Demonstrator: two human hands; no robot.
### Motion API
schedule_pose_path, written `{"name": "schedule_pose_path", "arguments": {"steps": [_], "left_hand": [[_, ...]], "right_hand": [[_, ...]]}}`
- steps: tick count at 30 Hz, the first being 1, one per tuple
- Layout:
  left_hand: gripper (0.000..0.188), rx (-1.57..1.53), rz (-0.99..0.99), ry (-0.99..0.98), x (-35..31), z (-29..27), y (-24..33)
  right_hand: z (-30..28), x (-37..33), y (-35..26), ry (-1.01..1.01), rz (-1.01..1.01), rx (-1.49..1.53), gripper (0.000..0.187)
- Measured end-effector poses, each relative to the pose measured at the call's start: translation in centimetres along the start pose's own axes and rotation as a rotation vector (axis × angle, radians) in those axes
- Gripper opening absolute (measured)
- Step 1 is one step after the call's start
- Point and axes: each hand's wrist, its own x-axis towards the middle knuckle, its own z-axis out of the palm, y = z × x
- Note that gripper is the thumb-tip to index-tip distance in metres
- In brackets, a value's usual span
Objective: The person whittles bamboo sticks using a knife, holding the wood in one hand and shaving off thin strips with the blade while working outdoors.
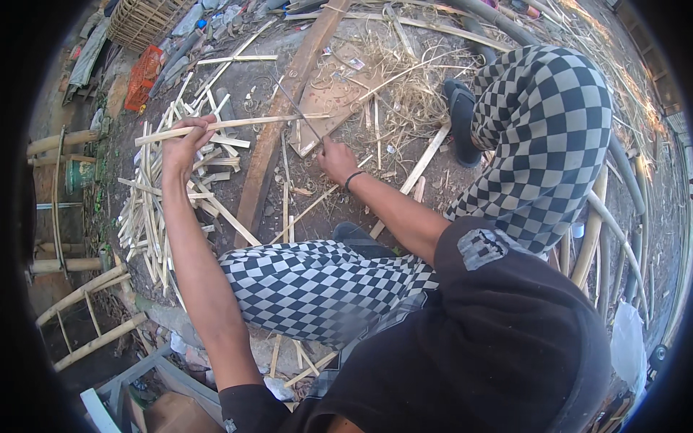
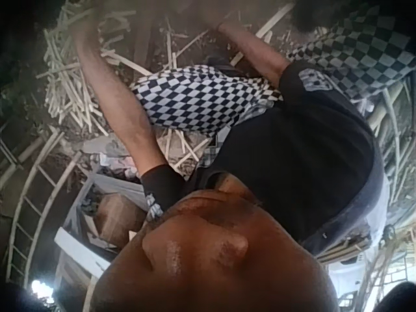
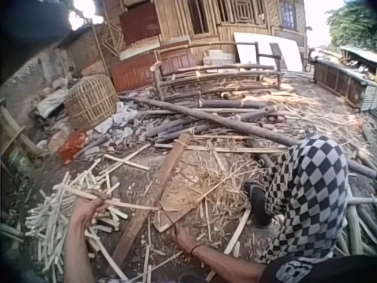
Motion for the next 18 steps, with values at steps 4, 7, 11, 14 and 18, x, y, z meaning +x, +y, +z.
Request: {"name": "schedule_pose_path", "arguments": {"steps": [4, 7, 11, 14, 18], "left_hand": [[0.005, -0.05, -0.057, 0.052, -1.3, -2.0, -1.4], [0.006, -0.022, -0.05, 0.029, -1.9, -1.4, -0.4], [0.005, 0.024, -0.042, -0.028, -0.6, 0.8, 0.5], [0.007, 0.021, -0.038, -0.004, -0.9, 0.9, 0.5], [0.007, 0.049, -0.043, 0.031, -1.6, -0.3, 1.2]], "right_hand": [[-1.5, -0.5, -4.8, -0.132, -0.056, -0.098, 0.025], [-1.9, -1.6, -6.4, -0.17, -0.15, -0.12, 0.021], [-0.4, -0.2, 1.4, -0.019, 0.06, -0.078, 0.023], [-1.0, 0.3, -0.1, -0.06, 0.09, -0.13, 0.03], [-2.1, -1.7, -6.0, -0.193, -0.085, -0.115, 0.03]]}}
